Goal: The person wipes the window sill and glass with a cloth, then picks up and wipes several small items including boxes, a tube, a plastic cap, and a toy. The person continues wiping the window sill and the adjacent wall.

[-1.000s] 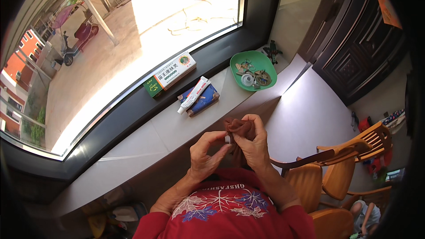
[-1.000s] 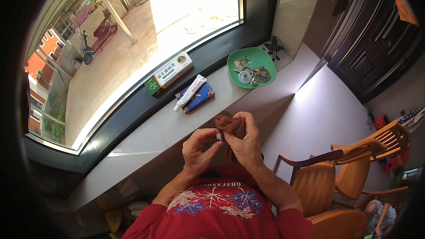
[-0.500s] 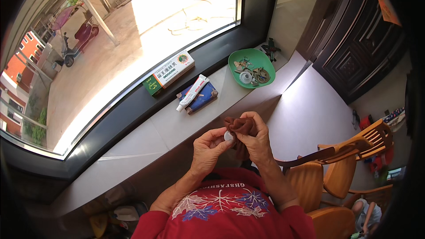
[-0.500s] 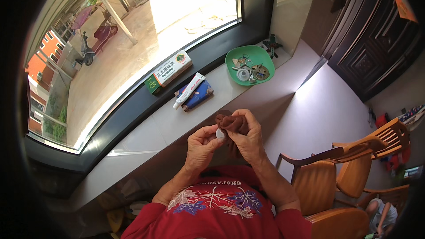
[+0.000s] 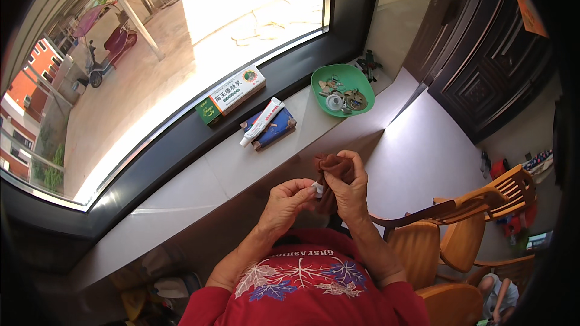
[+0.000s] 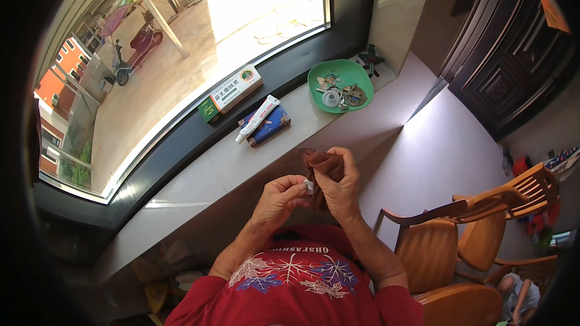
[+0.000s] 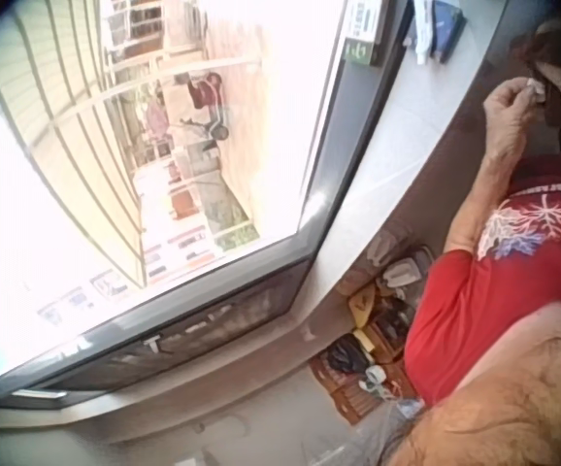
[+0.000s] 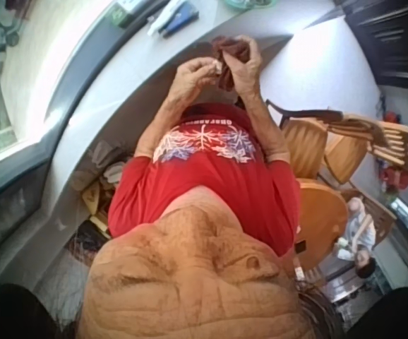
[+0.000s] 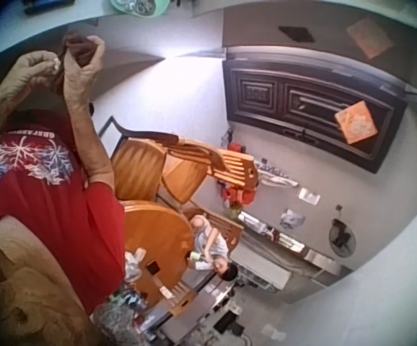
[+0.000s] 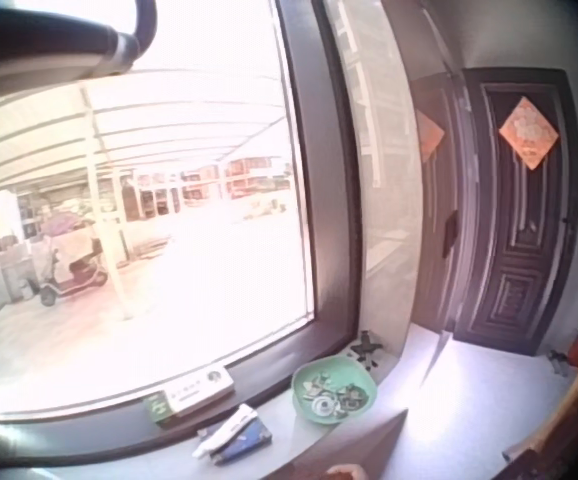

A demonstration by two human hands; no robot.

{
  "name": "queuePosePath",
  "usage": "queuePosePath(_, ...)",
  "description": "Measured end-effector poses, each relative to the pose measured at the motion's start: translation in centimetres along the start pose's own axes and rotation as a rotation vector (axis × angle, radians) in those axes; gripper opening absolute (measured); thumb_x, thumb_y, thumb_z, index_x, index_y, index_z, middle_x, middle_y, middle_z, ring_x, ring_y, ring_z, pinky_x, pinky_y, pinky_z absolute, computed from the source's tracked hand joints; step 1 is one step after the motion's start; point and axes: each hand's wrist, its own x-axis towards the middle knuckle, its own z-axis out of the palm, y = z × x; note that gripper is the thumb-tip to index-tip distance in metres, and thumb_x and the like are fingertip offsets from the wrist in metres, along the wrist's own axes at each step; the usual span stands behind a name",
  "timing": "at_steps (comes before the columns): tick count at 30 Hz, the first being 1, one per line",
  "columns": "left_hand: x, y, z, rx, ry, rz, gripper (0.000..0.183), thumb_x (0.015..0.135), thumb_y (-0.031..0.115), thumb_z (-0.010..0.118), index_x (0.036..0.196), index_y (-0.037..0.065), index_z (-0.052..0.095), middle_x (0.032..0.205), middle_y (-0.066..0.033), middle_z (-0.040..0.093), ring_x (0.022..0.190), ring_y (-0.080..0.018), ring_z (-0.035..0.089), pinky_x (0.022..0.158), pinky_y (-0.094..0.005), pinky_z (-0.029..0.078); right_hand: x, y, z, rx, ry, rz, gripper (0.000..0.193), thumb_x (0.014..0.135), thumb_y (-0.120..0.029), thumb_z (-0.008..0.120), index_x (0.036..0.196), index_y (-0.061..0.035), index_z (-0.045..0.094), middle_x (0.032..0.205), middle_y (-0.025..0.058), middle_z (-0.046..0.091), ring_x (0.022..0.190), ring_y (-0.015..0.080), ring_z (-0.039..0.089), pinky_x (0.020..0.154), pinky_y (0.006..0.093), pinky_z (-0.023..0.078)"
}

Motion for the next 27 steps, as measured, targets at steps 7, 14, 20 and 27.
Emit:
queuePosePath(7,-0.5,-0.1,0.9,-0.367,0.001,0.071,0.013,0.092,0.01,0.06,0.102,0.002,0.058,0.097,-0.0077,0.066,0.085,-0.0151,0.064,0.071,-0.0269,0.053,-2.2,-0.4,-0.5,-0.068,-0.176,-0.124,0.048,0.075,0.011,0.068,0.115,-0.0049,0.047,0.113,0.0051,0.053,0.097,0.0124,0.06,0.084,0.0252,0.049)
queuePosePath(14,-1.1,-0.2,1.3,-0.314,-0.019,0.104,0.01,0.091,0.009,0.062,0.098,0.001,0.06,0.096,-0.0086,0.065,0.084,-0.0157,0.064,0.072,-0.0286,0.055,-2.5,-1.4,-0.6,-0.384,-0.194,-0.199,0.043,0.076,0.01,0.068,0.114,-0.0038,0.053,0.098,0.0062,0.065,0.091,0.0122,0.063,0.081,0.0238,0.052)
queuePosePath(20,-1.2,-0.6,1.0,-0.238,-0.037,0.161,0.007,0.088,0.004,0.065,0.092,0.0,0.061,0.1,-0.0114,0.065,0.084,-0.0171,0.065,0.072,-0.0286,0.058,-2.1,-1.5,-2.2,0.105,-0.227,0.091,0.039,0.078,0.01,0.064,0.114,-0.0033,0.056,0.097,0.0058,0.063,0.093,0.0143,0.063,0.081,0.025,0.051)
queuePosePath(27,-1.5,-0.2,0.8,0.206,0.025,0.446,0.006,0.083,-0.004,0.068,0.088,-0.002,0.065,0.099,-0.0091,0.064,0.085,-0.0137,0.062,0.078,-0.0261,0.052,-1.8,-2.3,-1.6,0.074,-0.286,0.181,0.036,0.08,0.006,0.068,0.113,-0.0047,0.056,0.1,0.0042,0.062,0.095,0.0122,0.062,0.082,0.0236,0.05)
